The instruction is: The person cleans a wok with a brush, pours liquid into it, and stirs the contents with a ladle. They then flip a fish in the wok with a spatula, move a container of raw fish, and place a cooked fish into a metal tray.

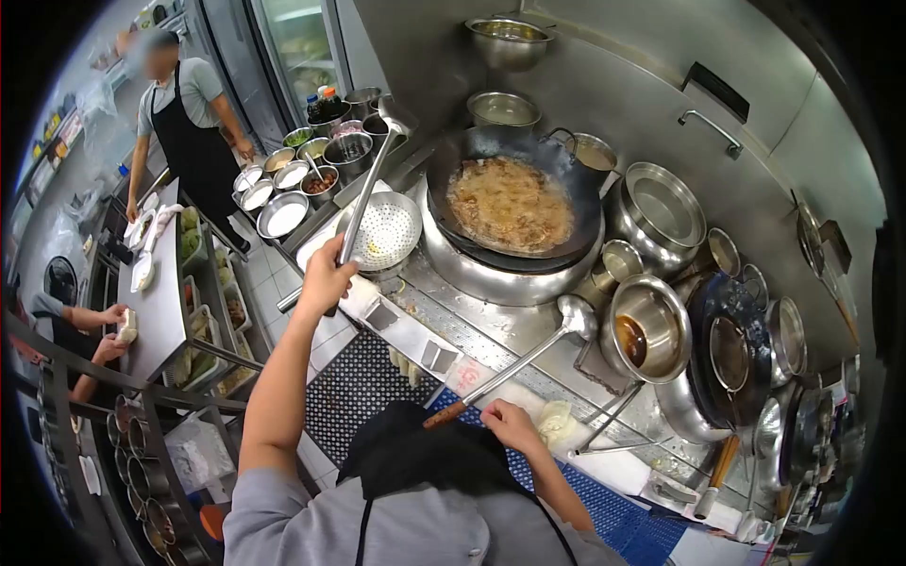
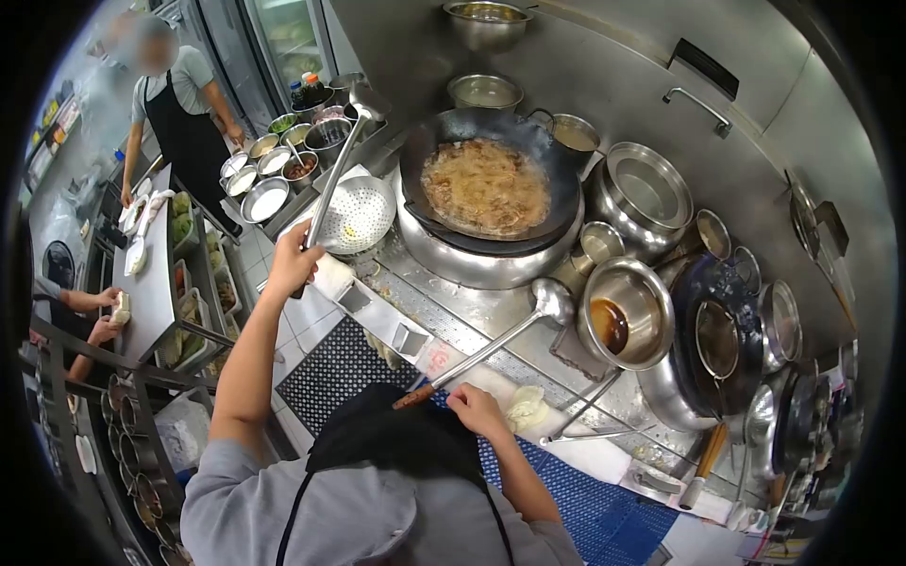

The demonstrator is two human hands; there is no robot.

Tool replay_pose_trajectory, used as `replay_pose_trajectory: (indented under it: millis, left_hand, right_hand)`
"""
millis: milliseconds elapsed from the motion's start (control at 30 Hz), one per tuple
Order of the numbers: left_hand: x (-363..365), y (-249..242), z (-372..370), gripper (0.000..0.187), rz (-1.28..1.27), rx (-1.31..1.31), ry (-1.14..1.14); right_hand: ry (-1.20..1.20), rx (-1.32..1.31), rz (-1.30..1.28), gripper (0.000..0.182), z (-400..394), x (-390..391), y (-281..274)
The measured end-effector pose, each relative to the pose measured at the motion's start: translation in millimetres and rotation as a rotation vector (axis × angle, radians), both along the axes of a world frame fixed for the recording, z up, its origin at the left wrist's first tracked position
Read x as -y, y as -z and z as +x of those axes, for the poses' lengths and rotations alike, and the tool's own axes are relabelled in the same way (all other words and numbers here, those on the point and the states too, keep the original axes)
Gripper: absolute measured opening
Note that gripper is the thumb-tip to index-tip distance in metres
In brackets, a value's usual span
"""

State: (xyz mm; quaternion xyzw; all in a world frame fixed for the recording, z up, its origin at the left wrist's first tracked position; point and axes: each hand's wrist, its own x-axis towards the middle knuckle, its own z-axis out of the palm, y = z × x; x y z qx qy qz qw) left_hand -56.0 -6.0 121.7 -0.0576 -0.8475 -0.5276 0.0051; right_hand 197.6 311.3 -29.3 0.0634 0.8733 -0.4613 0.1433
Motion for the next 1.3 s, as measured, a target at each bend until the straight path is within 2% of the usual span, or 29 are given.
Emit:
replay_pose_trajectory:
  millis: [100,200,300,400,433,500,600,667,700,767,833,867,967,1033,1100,1133,1167,1233,1300]
  left_hand:
    - [12,-4,-48,0.046,-0.282,-0.081,0.026]
    - [24,24,-123,0.036,-0.353,-0.167,0.05]
    - [19,27,-185,0.036,-0.486,-0.082,0.116]
    - [14,57,-249,0.036,-0.421,-0.066,0.168]
    - [12,62,-269,0.037,-0.394,-0.069,0.184]
    - [12,83,-306,0.039,-0.406,-0.039,0.277]
    - [10,109,-351,0.045,-0.402,0.003,0.363]
    - [8,118,-370,0.046,-0.389,-0.033,0.383]
    - [7,125,-375,0.047,-0.383,-0.05,0.395]
    - [2,142,-394,0.043,-0.514,-0.336,0.401]
    - [-4,155,-407,0.031,-0.651,-0.45,0.366]
    - [-10,150,-406,0.026,-0.76,-0.426,0.361]
    - [-20,149,-395,0.015,-1.0,-0.438,0.378]
    - [-20,141,-379,0.017,-1.01,-0.411,0.423]
    - [-20,148,-374,0.026,-1.039,-0.459,0.377]
    - [-20,144,-363,0.031,-0.939,-0.486,0.332]
    - [-17,137,-351,0.036,-0.841,-0.507,0.283]
    - [-11,137,-331,0.047,-0.6,-0.632,0.255]
    - [-8,139,-308,0.047,-0.373,-0.746,0.332]
  right_hand:
    - [0.1,0.078,-0.092,0.029,8,6,22]
    - [0.115,0.09,-0.074,0.029,15,12,30]
    - [0.204,0.124,-0.023,0.029,17,25,37]
    - [0.37,0.13,-0.033,0.029,21,49,49]
    - [0.391,0.041,-0.004,0.022,25,58,67]
    - [0.55,0.24,-0.081,0.026,26,84,63]
    - [0.944,0.295,-0.429,0.029,19,138,35]
    - [1.046,0.236,-0.456,0.032,12,168,25]
    - [1.099,0.206,-0.47,0.033,12,182,21]
    - [1.159,0.157,-0.412,0.036,7,201,21]
    - [1.203,0.127,-0.332,0.038,0,214,17]
    - [1.285,0.118,-0.334,0.04,-6,220,19]
    - [1.25,0.012,-0.403,0.045,-8,213,61]
    - [1.367,-0.091,-0.385,0.049,-31,218,45]
    - [1.37,-0.132,-0.324,0.051,-34,208,76]
    - [1.408,-0.129,-0.231,0.052,-38,204,82]
    - [1.376,-0.136,0.055,0.048,-35,195,115]
    - [1.539,-0.045,-0.27,0.033,-57,196,55]
    - [1.548,-0.101,-0.103,0.021,-55,193,43]
